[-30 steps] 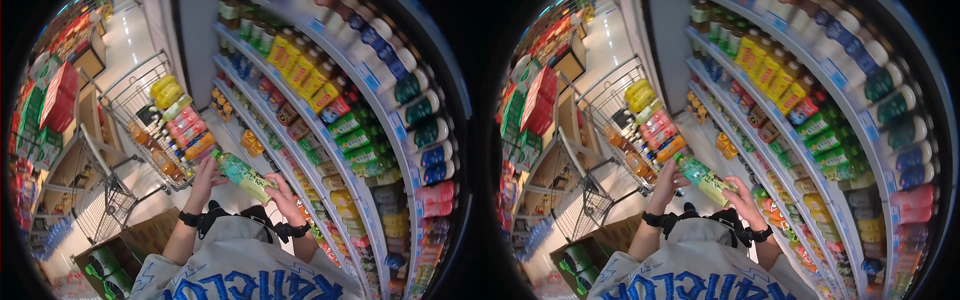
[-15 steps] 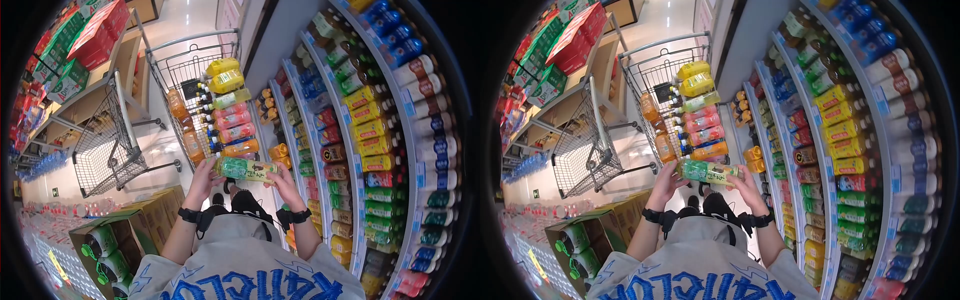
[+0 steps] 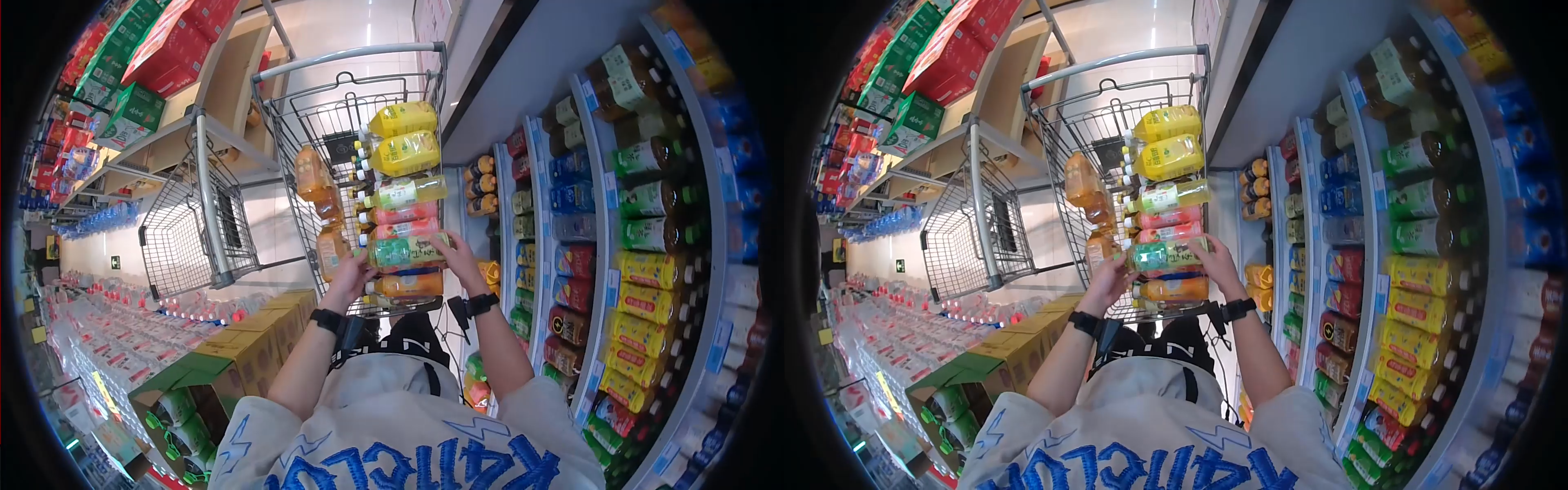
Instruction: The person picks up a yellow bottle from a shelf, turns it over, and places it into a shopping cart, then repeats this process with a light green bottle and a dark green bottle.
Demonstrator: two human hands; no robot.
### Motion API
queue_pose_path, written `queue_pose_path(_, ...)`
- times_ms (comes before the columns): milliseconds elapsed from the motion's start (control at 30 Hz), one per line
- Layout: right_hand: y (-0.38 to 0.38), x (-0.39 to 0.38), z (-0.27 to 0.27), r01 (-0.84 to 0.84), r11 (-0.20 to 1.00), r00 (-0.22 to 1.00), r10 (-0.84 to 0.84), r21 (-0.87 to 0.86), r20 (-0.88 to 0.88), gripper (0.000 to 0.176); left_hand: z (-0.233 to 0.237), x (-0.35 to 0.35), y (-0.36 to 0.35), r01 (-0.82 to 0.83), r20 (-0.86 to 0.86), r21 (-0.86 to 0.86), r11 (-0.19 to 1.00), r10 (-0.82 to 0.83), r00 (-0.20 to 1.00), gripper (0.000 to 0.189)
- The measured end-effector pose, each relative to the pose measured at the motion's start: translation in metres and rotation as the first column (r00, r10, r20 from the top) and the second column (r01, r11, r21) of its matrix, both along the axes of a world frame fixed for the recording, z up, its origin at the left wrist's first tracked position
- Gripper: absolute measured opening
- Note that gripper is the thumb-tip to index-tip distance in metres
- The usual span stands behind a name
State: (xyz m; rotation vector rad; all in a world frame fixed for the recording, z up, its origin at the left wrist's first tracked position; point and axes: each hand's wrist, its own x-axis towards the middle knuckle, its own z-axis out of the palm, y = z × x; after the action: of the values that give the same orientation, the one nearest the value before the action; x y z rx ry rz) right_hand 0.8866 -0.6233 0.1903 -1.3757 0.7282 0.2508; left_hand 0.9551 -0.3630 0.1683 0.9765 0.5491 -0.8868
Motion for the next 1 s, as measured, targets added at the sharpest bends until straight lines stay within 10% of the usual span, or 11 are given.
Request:
queue_pose_path(267, -0.035, 0.060, -0.055, -0.047, 0.913, 0.998, 0.023, -0.406, -0.064, 0.097, -0.064, 0.052, -0.038, 0.015, 0.121, 0.293, 0.956, -0.053, 0.991, 0.023)
queue_pose_path(667, -0.044, 0.090, -0.061, -0.134, 0.931, 0.973, 0.189, -0.341, 0.134, 0.069, -0.072, 0.070, -0.042, -0.065, 0.275, 0.327, 0.943, -0.029, 0.961, 0.051)
queue_pose_path(1000, -0.040, 0.054, -0.077, -0.040, 0.982, 0.988, 0.066, -0.186, 0.137, 0.091, -0.070, 0.060, -0.046, -0.036, 0.302, 0.554, 0.832, -0.161, 0.940, 0.059)
